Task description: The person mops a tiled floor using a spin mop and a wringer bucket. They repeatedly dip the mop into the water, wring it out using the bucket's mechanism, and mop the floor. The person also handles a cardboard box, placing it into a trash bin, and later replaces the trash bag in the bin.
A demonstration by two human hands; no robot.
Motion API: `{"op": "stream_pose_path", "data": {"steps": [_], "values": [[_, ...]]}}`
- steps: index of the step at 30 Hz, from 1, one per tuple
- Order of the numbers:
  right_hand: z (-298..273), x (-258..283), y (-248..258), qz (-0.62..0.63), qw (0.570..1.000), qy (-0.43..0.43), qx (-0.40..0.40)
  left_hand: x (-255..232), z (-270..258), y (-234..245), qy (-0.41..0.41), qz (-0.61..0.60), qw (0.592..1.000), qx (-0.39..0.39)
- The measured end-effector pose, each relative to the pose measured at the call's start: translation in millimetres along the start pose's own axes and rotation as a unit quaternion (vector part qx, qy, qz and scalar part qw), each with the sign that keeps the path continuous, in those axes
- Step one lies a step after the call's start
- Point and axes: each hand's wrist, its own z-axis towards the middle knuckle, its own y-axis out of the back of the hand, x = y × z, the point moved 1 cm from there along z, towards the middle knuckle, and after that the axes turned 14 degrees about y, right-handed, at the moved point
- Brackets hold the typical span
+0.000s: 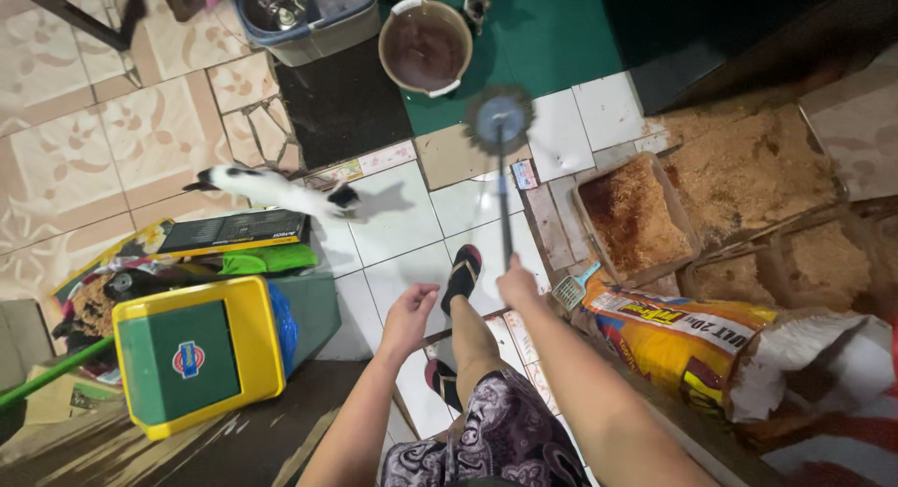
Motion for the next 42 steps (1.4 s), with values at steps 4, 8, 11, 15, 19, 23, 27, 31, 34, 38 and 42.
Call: {"op": "stream_pose_path", "data": {"steps": [4,8,11,15,19,23,27,31,34,38,42], "values": [[-43.7,36.1,-28.6,0.007,0.998,0.033,0.052,24.7,-18.6,3.9,0.007,0.001,1.0,-0.004],[-61.4,62.2,-58.5,0.138,0.987,0.085,0.017,44.6,-33.9,11.1,-0.009,-0.012,1.0,-0.011],[-50.2,65.3,-78.8,0.383,0.923,0.023,-0.018,56.2,-42.4,19.3,-0.015,-0.01,0.999,-0.031],[-59.7,41.7,-76.4,0.489,0.871,-0.021,-0.04,56.6,-58.8,25.7,-0.006,0.025,0.998,-0.061],[-93.7,22.1,-66.2,0.498,0.861,-0.06,-0.084,55.1,-80.1,16.1,0.068,-0.032,0.997,-0.013],[-118.1,2.1,-42.5,0.507,0.846,-0.075,-0.151,60.6,-89.0,1.1,-0.025,0.042,0.998,-0.029],[-106.3,-17.3,-28.0,0.483,0.846,-0.084,-0.208,76.1,-81.8,-13.7,0.003,0.048,0.999,-0.008],[-40.8,-37.4,-13.0,0.49,0.83,-0.096,-0.248,75.7,-49.4,-25.1,-0.008,0.045,0.999,0.008],[11.5,-46.1,26.4,0.399,0.877,-0.091,-0.25,47.8,-16.5,-36.1,0.019,0.052,0.998,0.019],[63.9,-33.8,106.7,0.241,0.94,-0.087,-0.227,-26.7,51.3,-56.8,0.013,0.063,0.997,0.045],[161.5,-50.5,178.4,0.123,0.963,-0.055,-0.234,-114.7,136.7,-89.4,-0.032,0.041,0.996,0.074]]}}
